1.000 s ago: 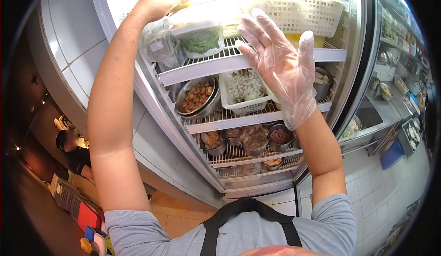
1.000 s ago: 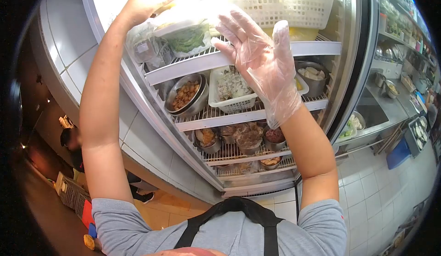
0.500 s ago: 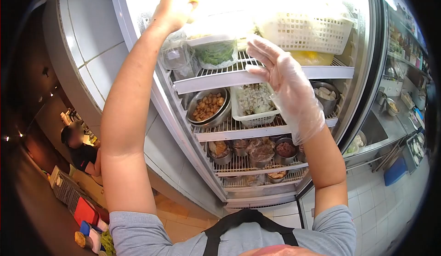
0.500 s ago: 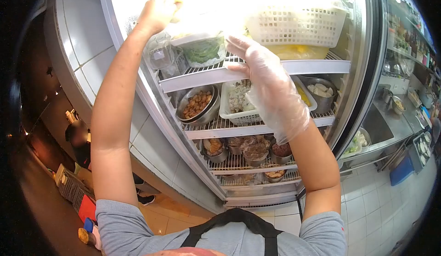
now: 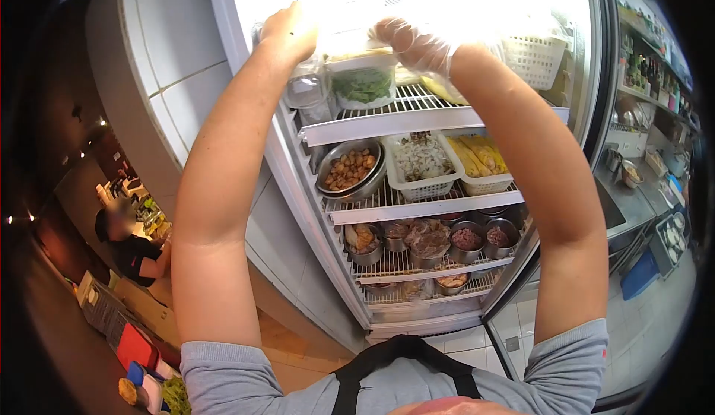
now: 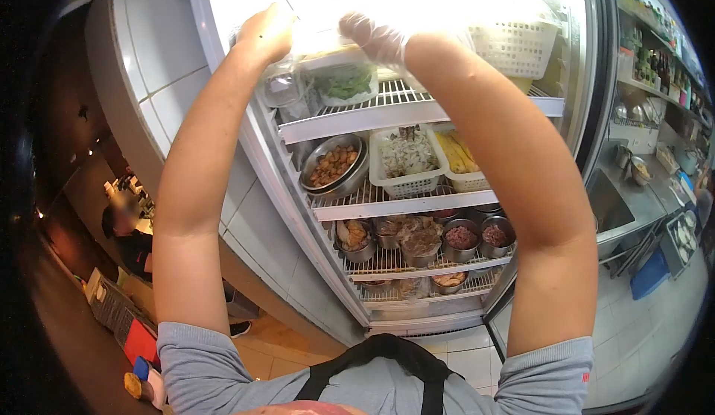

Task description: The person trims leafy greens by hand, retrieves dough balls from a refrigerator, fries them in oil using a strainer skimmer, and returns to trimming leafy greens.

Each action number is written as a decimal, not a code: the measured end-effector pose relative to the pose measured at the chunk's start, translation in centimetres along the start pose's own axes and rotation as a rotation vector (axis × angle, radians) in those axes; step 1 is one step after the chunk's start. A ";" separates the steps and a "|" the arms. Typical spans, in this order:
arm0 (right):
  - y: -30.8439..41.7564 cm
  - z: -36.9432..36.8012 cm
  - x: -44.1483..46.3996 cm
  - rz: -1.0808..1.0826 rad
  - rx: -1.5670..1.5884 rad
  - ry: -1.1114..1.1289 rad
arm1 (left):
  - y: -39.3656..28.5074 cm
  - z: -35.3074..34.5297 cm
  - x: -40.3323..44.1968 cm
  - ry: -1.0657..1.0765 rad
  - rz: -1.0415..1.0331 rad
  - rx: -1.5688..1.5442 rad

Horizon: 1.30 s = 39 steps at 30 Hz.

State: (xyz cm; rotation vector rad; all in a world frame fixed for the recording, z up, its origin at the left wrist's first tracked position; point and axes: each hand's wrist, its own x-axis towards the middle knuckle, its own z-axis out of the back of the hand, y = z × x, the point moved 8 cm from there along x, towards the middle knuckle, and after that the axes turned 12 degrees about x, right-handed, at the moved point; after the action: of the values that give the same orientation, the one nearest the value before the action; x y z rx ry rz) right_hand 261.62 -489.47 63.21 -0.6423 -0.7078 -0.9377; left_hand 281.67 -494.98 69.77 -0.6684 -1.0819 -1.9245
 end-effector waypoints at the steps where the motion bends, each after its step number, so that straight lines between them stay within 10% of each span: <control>1: 0.7 0.5 -0.2 0.029 0.027 -0.025 | 0.0 0.4 -0.4 0.038 -0.017 -0.008; 4: 3.7 2.4 0.1 0.085 -0.012 -0.085 | 0.6 1.6 -1.7 0.054 -0.023 -0.040; 6: 4.2 3.3 0.4 -0.292 0.055 0.042 | 1.3 2.8 -2.5 0.026 -0.014 -0.068; 7: 6.6 3.9 0.5 0.140 -0.348 -0.165 | 1.4 3.8 -3.0 -0.036 -0.046 -0.102; 12: 6.1 6.6 0.7 -0.044 0.056 -0.503 | 3.1 9.0 -9.7 -0.260 -0.030 -0.683; 19: 8.1 6.9 0.0 -0.281 0.009 -0.183 | -1.3 6.4 -13.3 -0.472 0.067 -0.903; 26: 8.4 5.4 -1.9 -0.335 -0.087 -0.056 | -0.9 3.6 -8.1 -0.147 0.057 -0.849; 39: 10.4 6.1 -0.3 -0.313 -0.361 -0.019 | -7.0 3.9 -13.7 -0.610 0.079 -0.933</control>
State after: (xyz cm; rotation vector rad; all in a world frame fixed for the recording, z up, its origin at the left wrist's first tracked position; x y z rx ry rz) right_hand 269.00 -480.07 64.80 -0.8732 -0.6722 -1.3686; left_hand 283.25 -484.15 58.31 -1.8612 -0.3878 -2.1624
